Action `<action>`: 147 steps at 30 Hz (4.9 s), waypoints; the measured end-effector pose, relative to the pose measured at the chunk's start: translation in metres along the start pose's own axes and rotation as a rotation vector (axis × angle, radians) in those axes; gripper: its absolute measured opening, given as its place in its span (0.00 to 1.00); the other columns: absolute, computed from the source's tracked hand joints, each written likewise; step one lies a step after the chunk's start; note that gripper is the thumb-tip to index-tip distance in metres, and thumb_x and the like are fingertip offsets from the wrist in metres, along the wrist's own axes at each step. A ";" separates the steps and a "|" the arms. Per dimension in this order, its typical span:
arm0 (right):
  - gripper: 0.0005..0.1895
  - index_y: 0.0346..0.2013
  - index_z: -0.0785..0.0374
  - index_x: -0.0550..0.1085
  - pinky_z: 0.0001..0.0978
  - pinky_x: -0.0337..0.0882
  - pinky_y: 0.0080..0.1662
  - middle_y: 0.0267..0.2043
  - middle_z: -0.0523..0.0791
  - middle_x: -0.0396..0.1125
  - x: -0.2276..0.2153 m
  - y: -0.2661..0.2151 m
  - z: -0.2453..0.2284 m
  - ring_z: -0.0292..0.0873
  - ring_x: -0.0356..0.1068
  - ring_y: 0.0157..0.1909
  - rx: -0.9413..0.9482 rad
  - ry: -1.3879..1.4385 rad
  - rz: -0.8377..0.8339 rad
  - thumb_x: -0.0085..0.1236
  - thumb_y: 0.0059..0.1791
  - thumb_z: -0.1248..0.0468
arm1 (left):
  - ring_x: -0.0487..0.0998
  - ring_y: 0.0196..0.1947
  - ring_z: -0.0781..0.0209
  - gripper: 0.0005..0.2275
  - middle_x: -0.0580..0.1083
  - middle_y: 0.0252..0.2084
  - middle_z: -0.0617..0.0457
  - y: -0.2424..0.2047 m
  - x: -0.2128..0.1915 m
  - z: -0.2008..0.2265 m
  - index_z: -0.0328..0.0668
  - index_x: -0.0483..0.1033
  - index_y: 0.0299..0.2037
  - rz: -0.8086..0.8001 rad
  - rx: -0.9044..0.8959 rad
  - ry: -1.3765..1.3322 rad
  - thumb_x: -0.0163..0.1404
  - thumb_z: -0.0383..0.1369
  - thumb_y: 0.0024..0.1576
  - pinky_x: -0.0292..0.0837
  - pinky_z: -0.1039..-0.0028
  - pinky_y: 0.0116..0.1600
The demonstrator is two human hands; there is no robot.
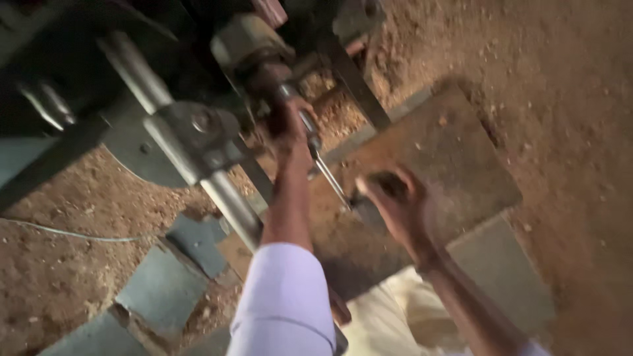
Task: The recorder uses a tool to tighten and adjust a circular metal component on a vertical lathe or drilling machine.
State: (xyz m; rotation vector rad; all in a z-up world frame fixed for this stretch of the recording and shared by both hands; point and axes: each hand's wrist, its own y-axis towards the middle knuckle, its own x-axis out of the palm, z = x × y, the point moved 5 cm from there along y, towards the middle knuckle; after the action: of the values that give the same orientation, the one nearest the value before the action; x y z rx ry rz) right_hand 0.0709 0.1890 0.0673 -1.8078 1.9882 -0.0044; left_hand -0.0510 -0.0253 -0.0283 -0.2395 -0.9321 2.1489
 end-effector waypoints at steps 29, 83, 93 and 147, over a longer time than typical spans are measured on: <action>0.15 0.43 0.61 0.82 0.28 0.76 0.41 0.39 0.43 0.78 -0.003 0.009 -0.016 0.31 0.75 0.37 0.059 -0.233 -0.019 0.70 0.46 0.57 | 0.74 0.12 0.56 0.10 0.73 0.21 0.47 -0.009 -0.011 -0.016 0.34 0.73 0.34 -0.018 -0.068 0.074 0.56 0.31 0.46 0.67 0.68 0.15; 0.14 0.45 0.61 0.81 0.29 0.76 0.42 0.40 0.44 0.78 -0.004 0.006 -0.010 0.34 0.76 0.40 0.051 -0.193 -0.022 0.69 0.47 0.59 | 0.66 0.09 0.58 0.09 0.68 0.14 0.51 -0.027 -0.007 -0.013 0.43 0.69 0.22 0.008 -0.219 0.027 0.57 0.35 0.45 0.58 0.70 0.14; 0.15 0.46 0.59 0.82 0.30 0.76 0.40 0.39 0.40 0.78 -0.006 0.008 -0.001 0.34 0.77 0.36 0.181 -0.253 -0.017 0.69 0.47 0.57 | 0.68 0.11 0.60 0.08 0.70 0.16 0.54 -0.009 -0.013 -0.033 0.46 0.72 0.24 0.040 -0.172 0.025 0.57 0.37 0.46 0.61 0.72 0.16; 0.14 0.43 0.58 0.82 0.29 0.75 0.42 0.38 0.42 0.78 -0.005 0.005 -0.007 0.36 0.77 0.37 0.024 -0.271 0.042 0.71 0.46 0.57 | 0.69 0.11 0.59 0.06 0.70 0.16 0.53 -0.013 -0.007 -0.018 0.41 0.71 0.28 0.017 -0.118 0.070 0.55 0.32 0.46 0.62 0.71 0.15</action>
State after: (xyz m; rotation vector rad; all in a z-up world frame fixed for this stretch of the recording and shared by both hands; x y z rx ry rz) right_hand 0.0640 0.1925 0.0737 -1.6532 1.8248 0.2173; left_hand -0.0314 -0.0149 -0.0330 -0.3795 -1.0209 2.0896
